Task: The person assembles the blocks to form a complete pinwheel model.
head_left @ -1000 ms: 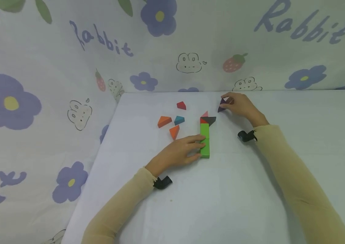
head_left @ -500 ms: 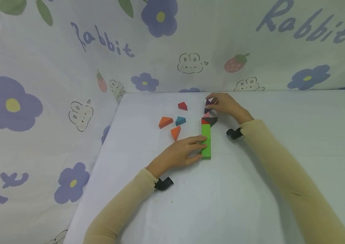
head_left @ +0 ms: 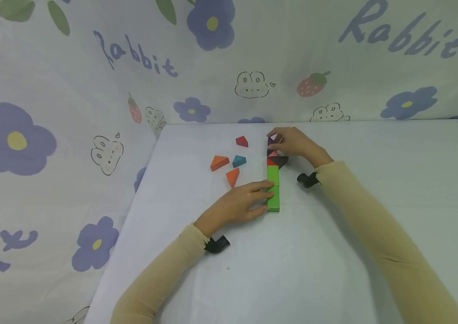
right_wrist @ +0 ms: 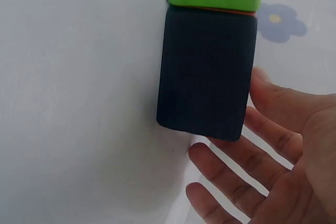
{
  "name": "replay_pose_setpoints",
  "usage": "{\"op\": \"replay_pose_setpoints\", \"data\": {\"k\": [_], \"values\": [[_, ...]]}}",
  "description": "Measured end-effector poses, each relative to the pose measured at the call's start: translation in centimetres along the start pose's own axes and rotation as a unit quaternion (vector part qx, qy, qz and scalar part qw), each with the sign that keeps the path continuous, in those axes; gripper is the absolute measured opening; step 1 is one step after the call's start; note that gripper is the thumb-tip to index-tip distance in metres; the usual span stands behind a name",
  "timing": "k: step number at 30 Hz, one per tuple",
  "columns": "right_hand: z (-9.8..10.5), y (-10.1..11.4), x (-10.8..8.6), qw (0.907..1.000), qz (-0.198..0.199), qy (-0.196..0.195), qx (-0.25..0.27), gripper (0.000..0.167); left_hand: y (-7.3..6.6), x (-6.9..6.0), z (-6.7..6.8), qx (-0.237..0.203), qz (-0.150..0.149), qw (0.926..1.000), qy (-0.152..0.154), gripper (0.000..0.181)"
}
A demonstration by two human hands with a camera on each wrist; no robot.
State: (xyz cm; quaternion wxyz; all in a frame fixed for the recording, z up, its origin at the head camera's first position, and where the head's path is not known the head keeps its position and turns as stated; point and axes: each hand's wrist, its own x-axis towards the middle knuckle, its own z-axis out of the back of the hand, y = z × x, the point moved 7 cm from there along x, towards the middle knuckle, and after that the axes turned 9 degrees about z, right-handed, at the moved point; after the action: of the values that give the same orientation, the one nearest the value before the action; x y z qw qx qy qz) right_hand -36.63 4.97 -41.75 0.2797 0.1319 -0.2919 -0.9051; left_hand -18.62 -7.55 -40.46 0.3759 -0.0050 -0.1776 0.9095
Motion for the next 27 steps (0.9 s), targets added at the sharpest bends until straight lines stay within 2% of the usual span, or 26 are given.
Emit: {"op": "replay_pose_setpoints", "data": {"k": [17, 27], "values": [[-0.8, 0.9, -0.8, 0.9998, -0.003, 0.018, 0.012, 0.050, 0.1, -0.1, -0.2, -0.002, -0.004, 1.0000, -0.005, 0.040], [-0.8, 1.3, -1.2, 0.9997, 0.012, 0.018, 0.005, 0.051, 0.1, -0.1, -0.2, 0.006, -0.003, 0.9999, -0.008, 0.040]]}}
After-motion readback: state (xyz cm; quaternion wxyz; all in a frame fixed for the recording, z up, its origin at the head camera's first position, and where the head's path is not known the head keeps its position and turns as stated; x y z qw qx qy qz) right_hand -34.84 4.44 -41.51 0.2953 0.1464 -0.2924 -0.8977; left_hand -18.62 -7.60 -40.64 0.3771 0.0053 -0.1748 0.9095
